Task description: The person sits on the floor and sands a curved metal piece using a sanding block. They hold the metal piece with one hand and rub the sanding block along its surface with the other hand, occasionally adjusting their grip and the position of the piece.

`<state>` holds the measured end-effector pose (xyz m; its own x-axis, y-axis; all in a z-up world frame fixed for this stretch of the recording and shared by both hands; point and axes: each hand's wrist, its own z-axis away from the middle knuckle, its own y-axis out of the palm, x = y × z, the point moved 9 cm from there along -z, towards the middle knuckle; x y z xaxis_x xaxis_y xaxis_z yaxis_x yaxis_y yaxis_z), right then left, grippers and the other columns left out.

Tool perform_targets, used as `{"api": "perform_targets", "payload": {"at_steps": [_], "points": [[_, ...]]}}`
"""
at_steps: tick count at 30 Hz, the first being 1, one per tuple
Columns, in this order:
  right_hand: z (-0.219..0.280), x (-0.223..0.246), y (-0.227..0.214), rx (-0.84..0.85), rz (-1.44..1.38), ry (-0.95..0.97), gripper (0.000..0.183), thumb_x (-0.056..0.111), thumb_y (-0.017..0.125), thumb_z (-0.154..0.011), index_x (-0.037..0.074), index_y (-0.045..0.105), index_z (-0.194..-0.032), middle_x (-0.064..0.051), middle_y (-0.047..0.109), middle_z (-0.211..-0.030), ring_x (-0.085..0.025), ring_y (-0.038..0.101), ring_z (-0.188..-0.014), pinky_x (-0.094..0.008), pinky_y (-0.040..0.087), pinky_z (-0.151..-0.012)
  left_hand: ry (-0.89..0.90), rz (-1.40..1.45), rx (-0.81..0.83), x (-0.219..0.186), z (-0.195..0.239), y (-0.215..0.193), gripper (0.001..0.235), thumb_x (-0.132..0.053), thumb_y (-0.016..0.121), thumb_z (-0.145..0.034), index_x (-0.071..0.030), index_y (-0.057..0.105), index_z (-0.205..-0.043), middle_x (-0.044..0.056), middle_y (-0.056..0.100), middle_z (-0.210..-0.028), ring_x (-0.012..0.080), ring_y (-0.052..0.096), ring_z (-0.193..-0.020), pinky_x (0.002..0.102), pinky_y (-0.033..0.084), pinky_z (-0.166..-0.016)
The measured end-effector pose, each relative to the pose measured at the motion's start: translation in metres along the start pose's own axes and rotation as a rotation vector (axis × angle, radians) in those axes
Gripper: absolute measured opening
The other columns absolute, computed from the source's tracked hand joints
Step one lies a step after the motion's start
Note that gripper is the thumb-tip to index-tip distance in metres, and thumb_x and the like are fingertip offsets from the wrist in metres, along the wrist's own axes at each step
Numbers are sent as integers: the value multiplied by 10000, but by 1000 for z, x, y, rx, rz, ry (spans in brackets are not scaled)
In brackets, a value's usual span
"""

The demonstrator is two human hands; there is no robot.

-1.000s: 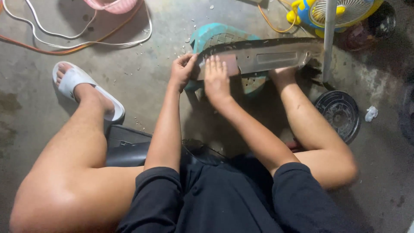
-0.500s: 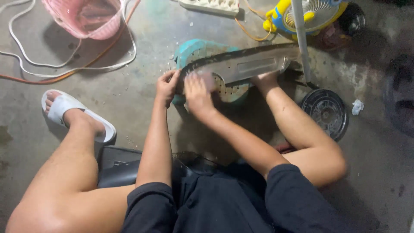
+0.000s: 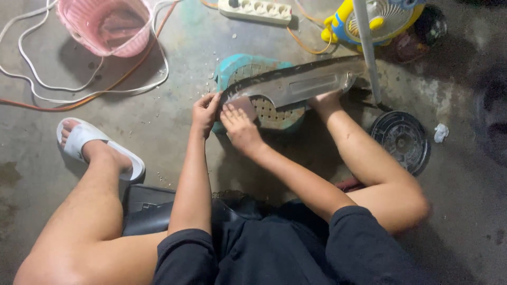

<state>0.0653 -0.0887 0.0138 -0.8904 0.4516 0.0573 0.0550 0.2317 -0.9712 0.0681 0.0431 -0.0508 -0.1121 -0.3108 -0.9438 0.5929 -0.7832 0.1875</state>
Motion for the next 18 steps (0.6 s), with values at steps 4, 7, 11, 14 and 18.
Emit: {"api": "perform_targets", "payload": {"at_steps": [4, 7, 11, 14, 18], "points": [[-9, -29, -9, 20, -32, 137, 639, 46, 590, -912, 89, 470, -1538, -158, 487, -1565, -344, 449, -1456, -532, 336, -1192, 17, -67, 13, 11, -5, -5, 272, -366, 749, -1000, -99, 796, -1023, 84, 712, -887, 181, 676, -839, 407, 569, -710], [-5, -1, -9, -74, 172, -8, 540, 49, 557, -905, 34, 538, -1445, -226, 523, -1500, -397, 463, -1416, -534, 339, -1178, -8, -34, 9, -5, -3, 1, 237, -347, 761, -981, -113, 794, -1003, 49, 699, -843, 145, 670, -789, 354, 583, -633], [-12, -42, -2, -14, 133, 84, 616, 45, 485, -897, 76, 475, -1512, -189, 490, -1534, -355, 456, -1427, -519, 335, -1195, -34, -19, 7, 8, -7, -3, 241, -350, 749, -987, -113, 789, -983, 37, 694, -816, 147, 681, -753, 354, 583, -604], [-1, -16, 7, 48, 47, 74, 608, 48, 524, -908, 44, 475, -1515, -213, 456, -1570, -376, 407, -1473, -538, 292, -1221, -31, -41, 16, 10, -2, -5, 250, -349, 739, -992, -103, 789, -987, 40, 688, -806, 140, 669, -734, 344, 578, -587], [-7, -24, -4, -20, 51, 4, 595, 0, 476, -925, 87, 498, -1513, -172, 491, -1558, -336, 430, -1467, -473, 303, -1228, -13, -39, 23, 15, -13, -5, 255, -365, 763, -979, -113, 796, -1006, 51, 710, -818, 144, 672, -749, 352, 573, -586]]}}
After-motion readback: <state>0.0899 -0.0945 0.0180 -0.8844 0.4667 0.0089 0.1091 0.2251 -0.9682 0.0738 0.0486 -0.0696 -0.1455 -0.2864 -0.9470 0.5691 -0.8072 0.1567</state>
